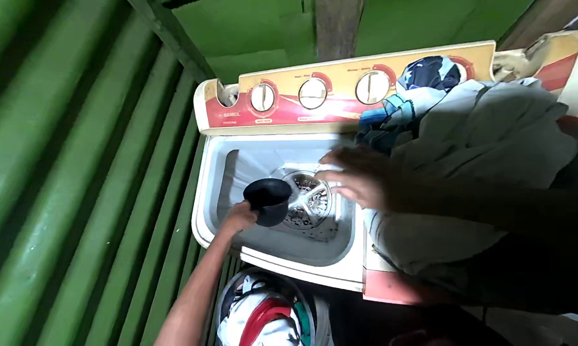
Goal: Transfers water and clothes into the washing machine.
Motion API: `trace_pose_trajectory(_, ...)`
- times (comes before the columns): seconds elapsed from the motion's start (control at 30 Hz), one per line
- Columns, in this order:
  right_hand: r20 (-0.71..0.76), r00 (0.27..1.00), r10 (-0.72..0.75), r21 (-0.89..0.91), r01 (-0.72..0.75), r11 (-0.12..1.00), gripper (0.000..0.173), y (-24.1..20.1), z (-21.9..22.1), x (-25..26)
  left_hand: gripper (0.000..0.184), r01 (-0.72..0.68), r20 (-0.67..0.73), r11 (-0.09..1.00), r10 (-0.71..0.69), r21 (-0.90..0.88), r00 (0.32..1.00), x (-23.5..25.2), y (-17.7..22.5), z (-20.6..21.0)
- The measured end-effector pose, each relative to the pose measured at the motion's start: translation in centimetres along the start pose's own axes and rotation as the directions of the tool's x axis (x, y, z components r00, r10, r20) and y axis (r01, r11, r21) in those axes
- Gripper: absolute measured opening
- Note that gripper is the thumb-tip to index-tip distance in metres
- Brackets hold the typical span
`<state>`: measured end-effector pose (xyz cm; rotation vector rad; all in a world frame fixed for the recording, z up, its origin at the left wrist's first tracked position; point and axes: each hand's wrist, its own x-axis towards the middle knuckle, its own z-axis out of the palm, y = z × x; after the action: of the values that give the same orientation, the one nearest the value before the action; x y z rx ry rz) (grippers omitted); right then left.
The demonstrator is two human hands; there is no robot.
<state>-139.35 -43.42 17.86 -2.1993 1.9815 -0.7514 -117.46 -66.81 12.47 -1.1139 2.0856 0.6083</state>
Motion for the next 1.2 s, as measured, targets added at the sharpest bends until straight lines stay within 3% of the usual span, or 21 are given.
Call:
trace_pose_trajectory(0.07, -0.083, 0.994, 0.067, 0.03, -0.065, 0.997, 0.027, 1.6, -2.4, -1.8, 0.037, 0.026, 0.022, 0.994, -0.029, 0.111, 0.999, 3.0, 1.5, -0.7)
trace_pose_trajectory(0.17, -0.023, 0.934, 0.357, 0.177, -0.347, 0.921, 0.022, 1.5, -5.3, -3.1, 0.033, 0.071, -0.019, 0.971, -0.069, 0.227, 0.997, 7.0, 3.5, -1.5)
trace_pose_trajectory(0.23, -0.095, 0.899, 0.427, 0.19, -0.405, 0.894, 0.021, 2.7, -5.0, -3.6, 0.034, 0.088, -0.056, 0.964, -0.076, 0.249, 0.996, 8.1, 5.2, -2.0)
trace_pose_trajectory(0.27, 0.006, 0.814, 0.581, 0.175, -0.573, 0.801, 0.022, 1.4, -6.0, -2.6, 0.034, 0.095, -0.076, 0.962, -0.077, 0.257, 0.994, 8.4, 6.2, -2.1)
trace_pose_trajectory(0.3, 0.235, 0.626, 0.744, 0.182, -0.78, 0.599, 0.027, -0.4, -8.1, -0.4, 0.034, 0.097, -0.093, 0.961, -0.075, 0.261, 0.993, 8.6, 7.0, -2.1)
trace_pose_trajectory(0.33, 0.251, 0.61, 0.751, 0.229, -0.792, 0.567, 0.027, 0.0, -8.0, -0.4, 0.034, 0.097, -0.107, 0.962, -0.071, 0.257, 0.992, 8.7, 7.7, -2.1)
trace_pose_trajectory(0.4, 0.02, 0.818, 0.575, 0.353, -0.544, 0.761, 0.022, 4.2, -4.9, -3.3, 0.034, 0.09, -0.123, 0.966, -0.062, 0.241, 0.99, 8.8, 8.4, -2.0)
trace_pose_trajectory(0.47, -0.043, 0.874, 0.483, 0.365, -0.436, 0.822, 0.02, 5.5, -3.8, -4.0, 0.035, 0.049, -0.115, 0.978, -0.026, 0.204, 0.993, 8.7, 8.2, -2.2)
trace_pose_trajectory(0.7, -0.112, 0.902, 0.416, 0.317, -0.365, 0.876, 0.019, 5.8, -2.9, -4.2, 0.041, -0.17, -0.145, 0.982, 0.157, -0.083, 0.977, 8.0, 0.8, -0.9)
trace_pose_trajectory(0.8, -0.139, 0.908, 0.394, 0.286, -0.344, 0.894, 0.02, 5.8, -2.7, -4.1, 0.038, -0.12, -0.138, 0.989, 0.107, -0.087, 0.985, 5.6, -0.3, -1.3)
trace_pose_trajectory(0.9, -0.147, 0.915, 0.377, 0.282, -0.326, 0.902, 0.02, 5.9, -2.5, -4.1, 0.036, -0.012, -0.095, 1.0, 0.014, 0.018, 0.995, 6.5, -1.3, -1.7)
trace_pose_trajectory(1.03, -0.141, 0.906, 0.398, 0.293, -0.346, 0.891, 0.021, 5.9, -2.4, -4.1, 0.035, 0.093, -0.097, 0.986, -0.08, 0.138, 0.992, 7.4, 0.9, -1.9)
trace_pose_trajectory(1.2, -0.083, 0.891, 0.447, 0.281, -0.409, 0.868, 0.021, 5.6, -2.8, -4.0, 0.034, 0.087, -0.129, 0.969, -0.058, 0.233, 0.99, 8.6, 5.5, -1.7)
